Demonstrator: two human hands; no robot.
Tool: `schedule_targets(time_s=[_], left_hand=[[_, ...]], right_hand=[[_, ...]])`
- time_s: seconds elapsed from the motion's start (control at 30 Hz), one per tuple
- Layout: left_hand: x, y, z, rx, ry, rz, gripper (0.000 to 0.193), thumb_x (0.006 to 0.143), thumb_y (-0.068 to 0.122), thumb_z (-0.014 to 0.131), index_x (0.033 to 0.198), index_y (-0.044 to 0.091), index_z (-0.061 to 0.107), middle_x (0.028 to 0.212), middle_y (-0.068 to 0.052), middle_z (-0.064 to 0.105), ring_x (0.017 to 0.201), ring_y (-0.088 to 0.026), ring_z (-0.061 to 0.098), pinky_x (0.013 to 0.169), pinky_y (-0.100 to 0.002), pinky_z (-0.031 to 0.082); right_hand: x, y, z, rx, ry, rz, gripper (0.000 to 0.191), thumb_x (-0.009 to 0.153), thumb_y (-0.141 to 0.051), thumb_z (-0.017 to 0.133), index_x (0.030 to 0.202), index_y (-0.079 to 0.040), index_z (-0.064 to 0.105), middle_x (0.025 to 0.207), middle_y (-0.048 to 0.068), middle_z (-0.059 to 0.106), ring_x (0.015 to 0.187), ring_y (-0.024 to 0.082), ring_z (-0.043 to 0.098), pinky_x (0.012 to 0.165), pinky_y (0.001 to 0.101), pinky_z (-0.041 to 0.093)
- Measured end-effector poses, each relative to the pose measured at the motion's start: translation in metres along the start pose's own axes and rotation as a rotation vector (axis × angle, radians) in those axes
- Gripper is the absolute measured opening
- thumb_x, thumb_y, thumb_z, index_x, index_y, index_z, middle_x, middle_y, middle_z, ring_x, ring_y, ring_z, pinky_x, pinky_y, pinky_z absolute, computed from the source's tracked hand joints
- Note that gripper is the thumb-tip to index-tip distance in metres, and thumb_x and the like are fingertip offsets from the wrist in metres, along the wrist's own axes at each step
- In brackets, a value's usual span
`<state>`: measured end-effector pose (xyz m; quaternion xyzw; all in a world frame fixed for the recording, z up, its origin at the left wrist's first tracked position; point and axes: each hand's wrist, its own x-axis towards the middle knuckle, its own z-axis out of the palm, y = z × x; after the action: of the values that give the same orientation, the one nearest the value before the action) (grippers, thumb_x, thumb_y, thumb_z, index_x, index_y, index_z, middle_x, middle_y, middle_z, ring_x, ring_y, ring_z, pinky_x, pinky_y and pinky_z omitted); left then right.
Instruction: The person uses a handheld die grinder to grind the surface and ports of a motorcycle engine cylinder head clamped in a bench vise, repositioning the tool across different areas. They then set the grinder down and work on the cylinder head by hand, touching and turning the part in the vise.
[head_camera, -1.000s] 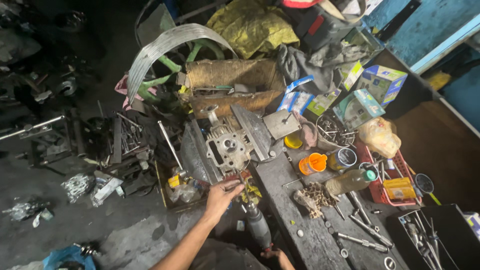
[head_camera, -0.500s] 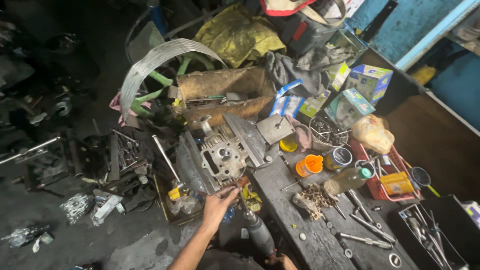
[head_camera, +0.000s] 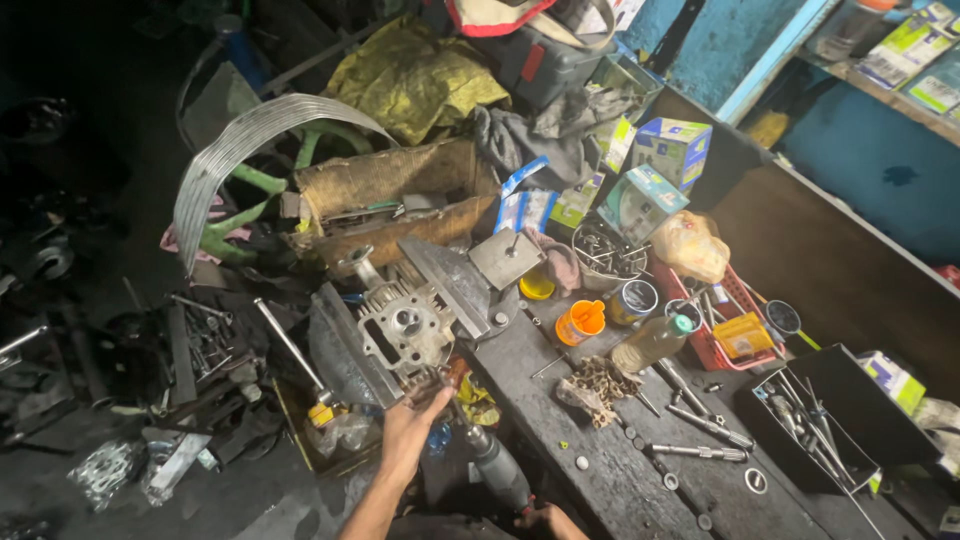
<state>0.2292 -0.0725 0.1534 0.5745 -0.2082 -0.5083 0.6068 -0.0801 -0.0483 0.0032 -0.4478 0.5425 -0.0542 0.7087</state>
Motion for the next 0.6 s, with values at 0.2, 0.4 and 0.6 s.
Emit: schedule_targets(time_s=[0.2,0.4,0.6], left_hand=[[0.003,-0.005,0.001,-0.002,0.012,0.044,0.039,0.081,0.012,0.082,0.116,-0.004,0.073,0.11,-0.011,0.079,0.099,-0.016,0.074,0.093,-0.029,0.056],[0.003,-0.009,-0.002,0.012,0.006,0.039,0.041,0.083,0.013,0.08,0.12,-0.002,0.072,0.11,-0.008,0.079,0.101,-0.014,0.074,0.094,-0.027,0.055],[0.0,-0.009,-0.003,0.046,-0.017,0.062,0.037,0.085,0.012,0.079,0.118,-0.004,0.075,0.108,-0.008,0.08,0.097,-0.014,0.073,0.09,-0.027,0.056]], right_hand=[[0.019,0.024,-0.009,0.121,-0.16,-0.081,0.036,0.065,-0.018,0.072,0.092,0.003,0.081,0.095,0.008,0.083,0.097,0.018,0.074,0.097,0.0269,0.049],[0.015,0.026,-0.008,0.088,-0.016,0.038,0.037,0.073,-0.014,0.086,0.103,0.001,0.071,0.095,0.006,0.068,0.093,0.019,0.061,0.089,0.0349,0.044],[0.005,0.01,-0.002,-0.148,0.009,-0.001,0.041,0.071,-0.024,0.087,0.103,0.0,0.078,0.102,0.004,0.074,0.105,0.015,0.065,0.098,0.0302,0.045]])
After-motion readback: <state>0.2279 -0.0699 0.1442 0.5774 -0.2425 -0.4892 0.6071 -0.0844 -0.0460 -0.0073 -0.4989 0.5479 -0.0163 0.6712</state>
